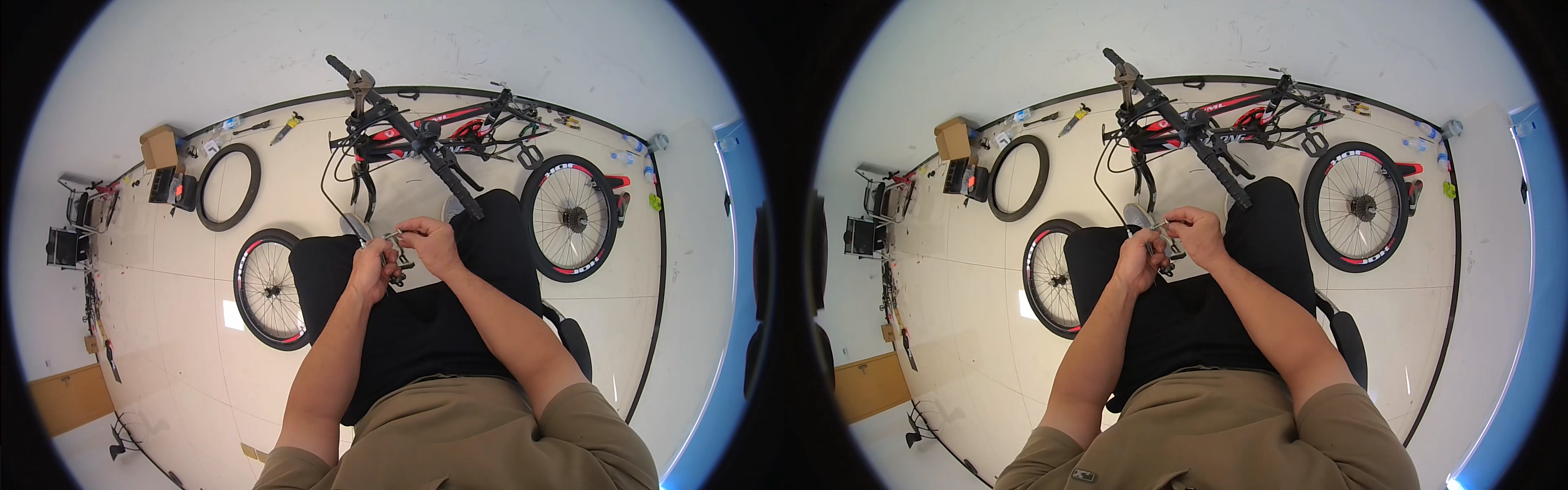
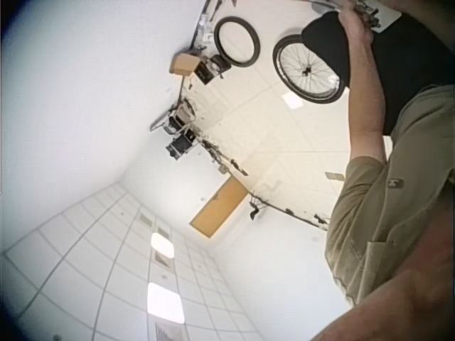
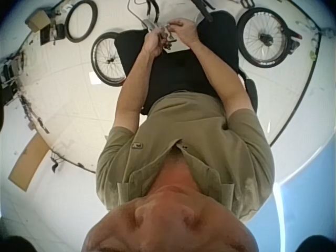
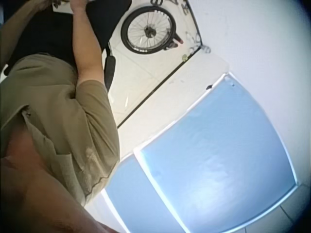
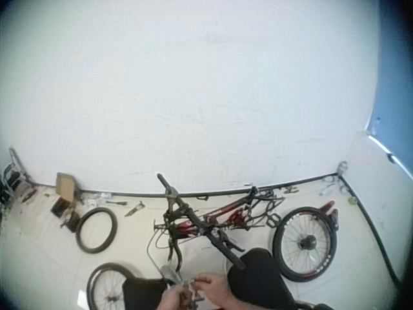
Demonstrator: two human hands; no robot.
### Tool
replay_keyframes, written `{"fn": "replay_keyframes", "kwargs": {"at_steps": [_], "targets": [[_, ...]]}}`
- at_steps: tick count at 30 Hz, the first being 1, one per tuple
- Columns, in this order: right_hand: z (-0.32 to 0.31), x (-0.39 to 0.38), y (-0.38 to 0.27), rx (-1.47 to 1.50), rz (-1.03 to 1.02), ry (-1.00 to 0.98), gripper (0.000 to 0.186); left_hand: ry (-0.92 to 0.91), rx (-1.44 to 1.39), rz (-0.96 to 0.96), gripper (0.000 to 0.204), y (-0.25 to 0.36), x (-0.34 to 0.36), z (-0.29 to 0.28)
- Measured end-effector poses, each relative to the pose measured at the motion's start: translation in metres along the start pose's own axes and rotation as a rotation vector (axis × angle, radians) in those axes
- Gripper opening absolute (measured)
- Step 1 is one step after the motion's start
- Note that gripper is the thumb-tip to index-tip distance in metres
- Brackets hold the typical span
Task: The person is repairing a bicycle by removing the front wheel, adjusting the brake cable, and reattaching the wheel. They use a wrench to loosen and tighten bolts and handle the brake cable with their hands.
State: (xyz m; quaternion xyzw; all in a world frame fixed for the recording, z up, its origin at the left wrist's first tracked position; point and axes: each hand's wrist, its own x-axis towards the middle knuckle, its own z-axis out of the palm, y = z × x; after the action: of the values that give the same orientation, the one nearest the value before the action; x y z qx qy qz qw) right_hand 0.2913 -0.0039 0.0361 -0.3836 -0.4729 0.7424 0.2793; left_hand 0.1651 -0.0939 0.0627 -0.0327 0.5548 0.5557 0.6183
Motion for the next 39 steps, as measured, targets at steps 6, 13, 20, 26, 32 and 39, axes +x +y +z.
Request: {"fn": "replay_keyframes", "kwargs": {"at_steps": [6,13,20,26,32,39], "targets": [[0.003,-0.006,-0.003,-0.289,-0.150,0.033,0.021,0.023,-0.009,-0.020,0.012,0.001,-0.001,0.001],[0.004,-0.010,-0.010,-0.349,-0.144,0.031,0.020,0.030,-0.019,-0.020,0.027,0.004,-0.004,0.003],[0.005,-0.011,-0.009,-0.392,-0.180,0.031,0.020,0.043,-0.031,-0.024,0.043,0.008,-0.009,0.007],[0.008,-0.013,-0.013,-0.411,-0.280,0.058,0.019,0.037,-0.040,-0.039,0.045,0.008,-0.007,0.006],[0.006,-0.011,-0.008,-0.207,-0.123,0.001,0.023,0.029,-0.030,-0.048,0.045,0.007,-0.006,0.005],[0.005,-0.009,-0.005,-0.176,-0.150,0.001,0.026,0.038,-0.030,-0.068,0.035,0.008,-0.007,0.005]]}}
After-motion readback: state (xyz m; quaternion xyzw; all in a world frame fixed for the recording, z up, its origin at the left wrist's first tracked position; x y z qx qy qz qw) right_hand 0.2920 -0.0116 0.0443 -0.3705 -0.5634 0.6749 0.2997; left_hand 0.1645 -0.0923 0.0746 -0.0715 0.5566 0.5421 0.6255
